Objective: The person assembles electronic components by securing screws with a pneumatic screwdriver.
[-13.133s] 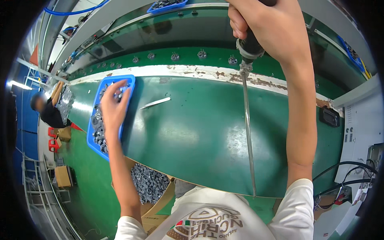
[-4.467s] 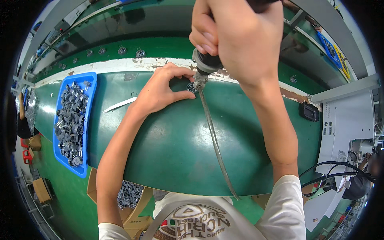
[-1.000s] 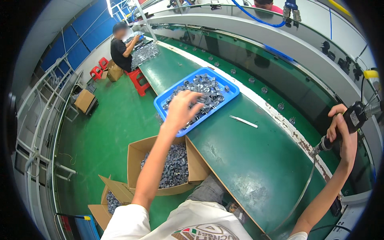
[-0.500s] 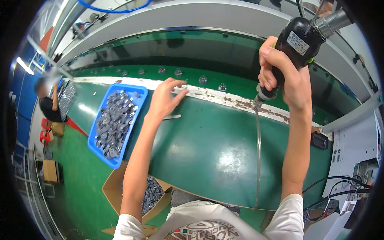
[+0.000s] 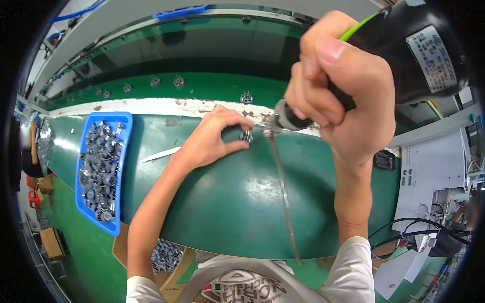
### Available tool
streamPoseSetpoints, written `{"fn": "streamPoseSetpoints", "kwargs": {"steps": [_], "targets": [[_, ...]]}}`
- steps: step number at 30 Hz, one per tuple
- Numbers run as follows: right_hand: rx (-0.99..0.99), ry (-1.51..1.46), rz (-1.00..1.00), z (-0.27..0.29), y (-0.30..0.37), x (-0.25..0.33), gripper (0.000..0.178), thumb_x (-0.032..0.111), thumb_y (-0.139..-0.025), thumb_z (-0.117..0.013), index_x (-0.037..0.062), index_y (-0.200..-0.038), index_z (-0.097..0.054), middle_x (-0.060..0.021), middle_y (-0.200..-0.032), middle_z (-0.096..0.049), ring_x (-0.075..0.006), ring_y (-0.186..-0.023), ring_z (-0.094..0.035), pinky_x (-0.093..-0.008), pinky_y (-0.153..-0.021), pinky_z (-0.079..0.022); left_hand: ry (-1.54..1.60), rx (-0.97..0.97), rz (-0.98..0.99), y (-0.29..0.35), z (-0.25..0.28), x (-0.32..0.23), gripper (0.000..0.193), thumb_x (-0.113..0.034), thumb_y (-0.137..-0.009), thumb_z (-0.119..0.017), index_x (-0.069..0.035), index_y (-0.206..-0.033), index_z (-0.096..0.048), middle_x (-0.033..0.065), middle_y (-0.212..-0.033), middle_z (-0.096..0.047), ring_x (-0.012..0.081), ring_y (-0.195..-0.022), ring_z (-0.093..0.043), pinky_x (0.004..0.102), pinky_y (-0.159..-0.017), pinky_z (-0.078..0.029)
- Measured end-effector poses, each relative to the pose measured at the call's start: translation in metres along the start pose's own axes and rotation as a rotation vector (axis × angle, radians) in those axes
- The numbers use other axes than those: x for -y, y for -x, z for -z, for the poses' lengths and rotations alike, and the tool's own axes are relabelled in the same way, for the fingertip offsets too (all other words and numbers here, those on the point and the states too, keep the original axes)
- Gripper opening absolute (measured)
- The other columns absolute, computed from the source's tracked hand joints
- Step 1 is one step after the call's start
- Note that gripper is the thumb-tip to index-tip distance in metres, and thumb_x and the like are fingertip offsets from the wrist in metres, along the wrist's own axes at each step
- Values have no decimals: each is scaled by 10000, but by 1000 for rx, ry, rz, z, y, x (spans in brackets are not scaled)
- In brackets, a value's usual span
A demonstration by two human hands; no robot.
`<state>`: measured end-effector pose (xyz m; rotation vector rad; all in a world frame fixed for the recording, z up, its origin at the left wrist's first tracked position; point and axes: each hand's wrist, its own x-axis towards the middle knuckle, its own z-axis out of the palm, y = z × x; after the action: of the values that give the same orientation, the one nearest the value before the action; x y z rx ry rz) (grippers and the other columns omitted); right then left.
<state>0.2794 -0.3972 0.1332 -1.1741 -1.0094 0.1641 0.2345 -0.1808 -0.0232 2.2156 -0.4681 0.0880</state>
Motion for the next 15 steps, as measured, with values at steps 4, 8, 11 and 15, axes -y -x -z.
{"fn": "streamPoseSetpoints", "kwargs": {"steps": [4,8,11,15], "targets": [[55,-12,-182,-18,-3,-12,227,243,-998,-401,52,-890,-459,46,-504,-347,-75,-410,-283,-271,-467,-332,-52,56,-12,14,0,0,412,-204,-718,-898,-86,-1086,-755,11,-1114,-668,252,-1165,-508,414,-1106,-340],[-66,37,-154,-34,-3,-25,220,227,-996,-392,56,-875,-458,50,-501,-331,-68,-408,-279,-260,-459,-315,-28,66,15,13,0,3,370,-200,-718,-895,-109,-1058,-781,-7,-1059,-676,240,-1122,-491,398,-1046,-343],[62,96,-93,-33,-6,-24,221,229,-995,-382,59,-877,-459,52,-502,-332,-66,-408,-277,-259,-461,-316,-17,62,19,13,-2,3,366,-197,-718,-897,-102,-1049,-775,-7,-1058,-676,238,-1124,-490,396,-1051,-343],[180,156,-23,-30,-6,-22,223,231,-994,-373,61,-878,-459,53,-503,-333,-64,-407,-276,-258,-462,-316,-20,65,2,12,-5,5,355,-194,-725,-897,-90,-1036,-759,-9,-1069,-676,238,-1125,-488,388,-1053,-344]]}}
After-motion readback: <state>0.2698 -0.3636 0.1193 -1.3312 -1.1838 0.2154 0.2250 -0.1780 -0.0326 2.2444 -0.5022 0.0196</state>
